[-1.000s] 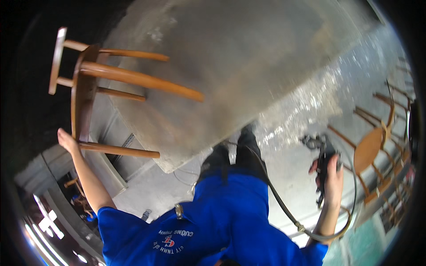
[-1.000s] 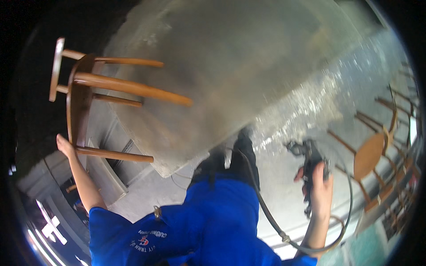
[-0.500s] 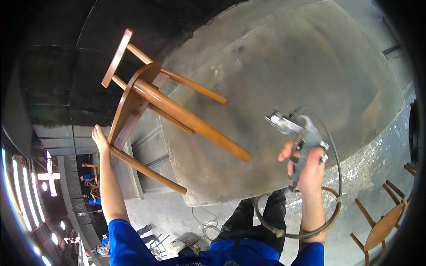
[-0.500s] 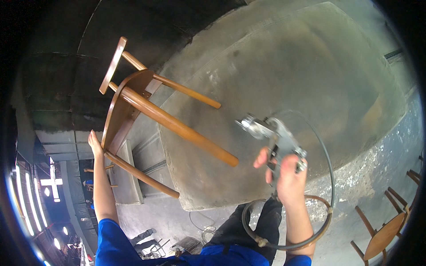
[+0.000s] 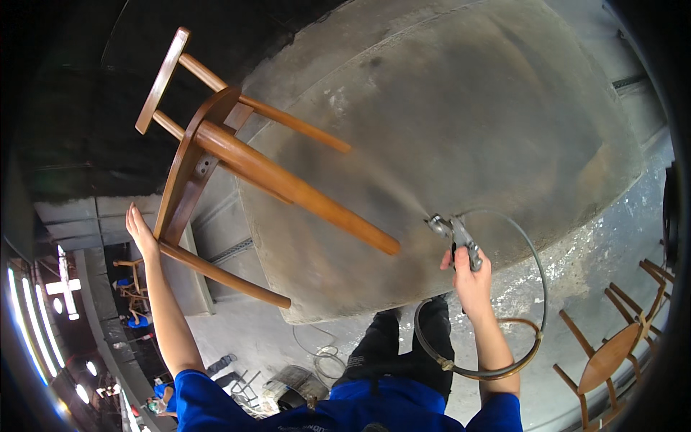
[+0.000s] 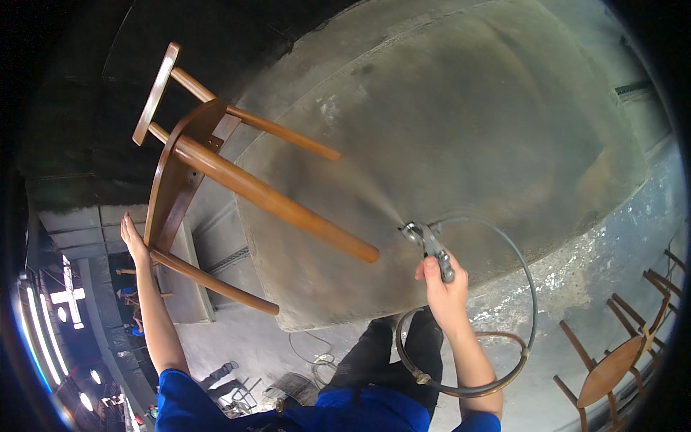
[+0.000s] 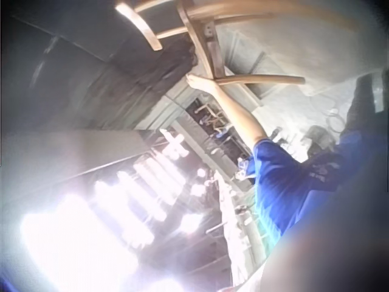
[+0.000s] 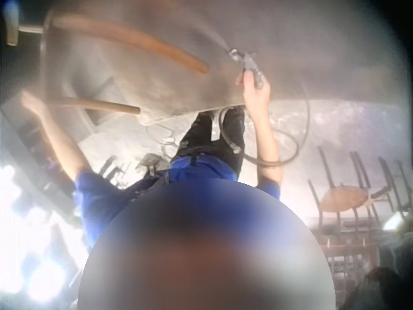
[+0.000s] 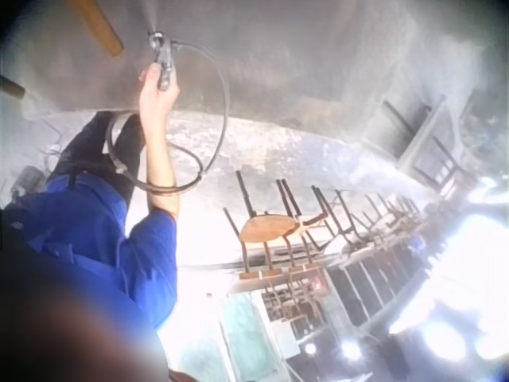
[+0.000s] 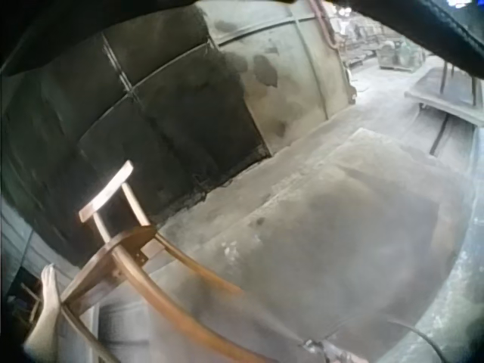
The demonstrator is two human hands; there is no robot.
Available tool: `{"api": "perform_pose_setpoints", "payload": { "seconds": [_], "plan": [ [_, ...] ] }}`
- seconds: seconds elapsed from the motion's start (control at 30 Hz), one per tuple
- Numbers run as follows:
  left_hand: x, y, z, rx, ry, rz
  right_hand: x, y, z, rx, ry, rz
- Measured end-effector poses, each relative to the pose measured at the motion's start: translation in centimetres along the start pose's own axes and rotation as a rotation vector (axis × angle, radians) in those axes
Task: The person uses a spray gun to apply finish to a wooden chair, repeatedly rotating and repositioning the chair to coat all surfaces. The person also wipes the chair seat with a cloth and continues spraying while moving around the chair.
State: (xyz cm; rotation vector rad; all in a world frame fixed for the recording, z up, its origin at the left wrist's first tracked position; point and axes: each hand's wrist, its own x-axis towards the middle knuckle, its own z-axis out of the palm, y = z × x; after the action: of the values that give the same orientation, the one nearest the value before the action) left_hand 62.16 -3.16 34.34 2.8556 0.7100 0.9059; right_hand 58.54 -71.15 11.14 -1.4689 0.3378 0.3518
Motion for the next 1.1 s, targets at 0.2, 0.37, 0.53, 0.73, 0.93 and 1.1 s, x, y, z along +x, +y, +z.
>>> {"api": "perform_pose_setpoints", "payload": {
  "seconds": [0.2, 0.37, 0.53, 0.73, 0.93, 1.1],
  "plan": [
    [-0.4, 1.7, 0.8, -0.058, 0.018, 0.073, -7.0, 2.8, 0.8, -0.212, 0.176, -0.009],
    [-0.1, 3.3, 1.3, -0.156, -0.018, -0.003, -14.6, 3.9, 8.0, -0.441, 0.212, -0.014],
    [0.0, 4.4, 1.8, -0.122, -0.024, -0.044, -19.5, 2.7, 19.7, -0.447, 0.05, -0.363],
    [-2.6, 6.3, 0.7, -0.13, 0.074, 0.018, -18.5, 0.5, 29.4, -0.678, 0.101, -0.738],
    [-3.8, 7.3, 0.2, -0.18, 0.115, 0.064, -19.9, 3.4, 29.7, -0.67, 0.282, -0.521],
    [-4.1, 7.3, 0.2, -0.16, 0.123, 0.103, -22.2, 2.6, 30.3, -0.113, 0.171, -0.076]
  ]
}}
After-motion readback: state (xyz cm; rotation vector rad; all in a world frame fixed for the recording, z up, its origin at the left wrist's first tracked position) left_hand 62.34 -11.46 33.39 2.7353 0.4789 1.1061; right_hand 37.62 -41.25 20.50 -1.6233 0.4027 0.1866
